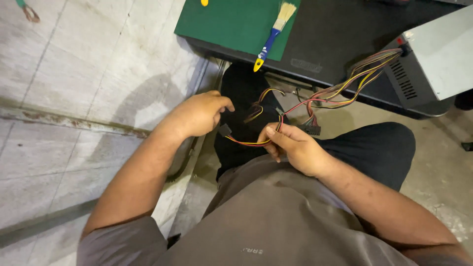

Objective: Installing a power supply unit into a desktop computer case, including fastening screws and organizing cables.

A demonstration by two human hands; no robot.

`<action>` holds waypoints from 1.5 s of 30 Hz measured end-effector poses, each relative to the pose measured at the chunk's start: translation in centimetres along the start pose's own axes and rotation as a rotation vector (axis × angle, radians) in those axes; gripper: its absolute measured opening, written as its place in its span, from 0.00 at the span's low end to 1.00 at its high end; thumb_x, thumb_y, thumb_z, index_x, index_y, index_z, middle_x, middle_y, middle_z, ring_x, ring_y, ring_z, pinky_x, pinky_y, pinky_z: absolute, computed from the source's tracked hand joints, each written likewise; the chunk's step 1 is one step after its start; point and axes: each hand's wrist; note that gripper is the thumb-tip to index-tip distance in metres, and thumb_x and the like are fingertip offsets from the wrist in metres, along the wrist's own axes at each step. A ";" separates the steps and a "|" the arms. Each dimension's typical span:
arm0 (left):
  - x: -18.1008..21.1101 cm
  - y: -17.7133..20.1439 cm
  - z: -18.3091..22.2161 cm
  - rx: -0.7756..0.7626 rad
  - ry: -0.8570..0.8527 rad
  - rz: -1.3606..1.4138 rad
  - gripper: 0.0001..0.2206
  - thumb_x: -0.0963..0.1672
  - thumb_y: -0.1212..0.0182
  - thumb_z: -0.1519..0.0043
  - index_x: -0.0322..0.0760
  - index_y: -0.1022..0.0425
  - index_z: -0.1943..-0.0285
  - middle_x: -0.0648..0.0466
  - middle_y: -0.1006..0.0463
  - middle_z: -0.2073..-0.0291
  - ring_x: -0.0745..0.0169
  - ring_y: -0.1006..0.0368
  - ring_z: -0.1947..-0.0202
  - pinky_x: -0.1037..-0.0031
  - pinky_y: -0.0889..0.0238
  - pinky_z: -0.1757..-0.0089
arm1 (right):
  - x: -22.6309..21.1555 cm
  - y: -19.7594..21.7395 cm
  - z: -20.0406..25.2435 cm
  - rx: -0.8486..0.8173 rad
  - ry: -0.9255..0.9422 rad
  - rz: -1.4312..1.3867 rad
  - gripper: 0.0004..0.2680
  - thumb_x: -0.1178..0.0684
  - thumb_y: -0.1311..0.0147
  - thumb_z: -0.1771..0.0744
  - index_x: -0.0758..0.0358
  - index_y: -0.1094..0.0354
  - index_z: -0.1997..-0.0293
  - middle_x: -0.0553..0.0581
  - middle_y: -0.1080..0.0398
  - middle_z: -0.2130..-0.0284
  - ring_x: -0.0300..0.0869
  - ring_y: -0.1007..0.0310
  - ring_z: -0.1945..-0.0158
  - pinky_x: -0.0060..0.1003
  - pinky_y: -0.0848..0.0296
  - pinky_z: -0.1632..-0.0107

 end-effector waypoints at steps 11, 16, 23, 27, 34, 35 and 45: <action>3.2 -13.0 -3.7 0.397 0.060 -0.207 0.27 0.57 0.42 0.39 0.48 0.31 0.33 0.53 0.29 0.53 0.44 0.27 0.52 0.55 0.33 0.55 | 0.9 1.4 0.8 -0.054 -0.160 0.239 0.11 0.54 0.55 0.28 0.66 0.28 0.66 0.55 0.30 0.75 0.39 0.28 0.68 0.34 0.23 0.64; 0.9 -16.2 -4.1 0.717 -0.125 -0.271 0.12 0.52 0.40 0.39 0.52 0.24 0.50 0.57 0.29 0.56 0.51 0.29 0.50 0.60 0.35 0.53 | 0.4 1.6 0.7 -0.057 -0.215 0.233 0.12 0.53 0.57 0.27 0.65 0.28 0.65 0.54 0.30 0.75 0.38 0.29 0.68 0.33 0.23 0.64; -2.5 -12.8 -0.9 0.438 -0.144 0.368 0.13 0.46 0.50 0.29 0.36 0.25 0.63 0.42 0.26 0.69 0.31 0.28 0.61 0.52 0.35 0.58 | 1.4 1.4 0.3 -0.068 -0.251 0.237 0.11 0.53 0.57 0.27 0.63 0.27 0.63 0.54 0.29 0.74 0.38 0.29 0.69 0.32 0.23 0.64; -2.9 -7.8 3.3 0.433 0.172 0.531 0.15 0.51 0.48 0.28 0.43 0.23 0.61 0.48 0.22 0.70 0.43 0.23 0.61 0.59 0.32 0.57 | 1.8 1.2 -0.2 -0.056 -0.255 0.232 0.12 0.52 0.57 0.27 0.62 0.28 0.63 0.54 0.30 0.75 0.38 0.29 0.69 0.32 0.23 0.65; -3.7 -4.1 6.3 0.436 0.012 1.064 0.11 0.43 0.51 0.26 0.38 0.30 0.63 0.58 0.34 0.79 0.66 0.37 0.73 0.76 0.39 0.62 | 1.3 0.5 -0.9 -0.027 -0.215 0.243 0.12 0.52 0.58 0.27 0.62 0.28 0.64 0.53 0.32 0.76 0.37 0.30 0.71 0.30 0.23 0.67; -3.8 -4.1 6.7 0.445 0.010 1.094 0.10 0.43 0.50 0.26 0.37 0.31 0.62 0.58 0.36 0.79 0.67 0.37 0.72 0.77 0.39 0.62 | 1.4 0.4 -0.9 -0.017 -0.207 0.245 0.12 0.52 0.58 0.27 0.62 0.28 0.64 0.53 0.31 0.76 0.37 0.29 0.71 0.30 0.23 0.67; -3.8 -2.3 8.2 0.507 0.044 1.046 0.12 0.43 0.50 0.25 0.34 0.30 0.63 0.57 0.37 0.79 0.69 0.40 0.73 0.78 0.40 0.63 | 0.6 0.2 -1.0 -0.026 -0.198 0.233 0.13 0.52 0.59 0.27 0.61 0.29 0.66 0.52 0.33 0.78 0.37 0.30 0.71 0.29 0.24 0.68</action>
Point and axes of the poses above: each hand's wrist, its own z-axis away from the middle knuckle, its own y-axis out of the back of the hand, x = y × z
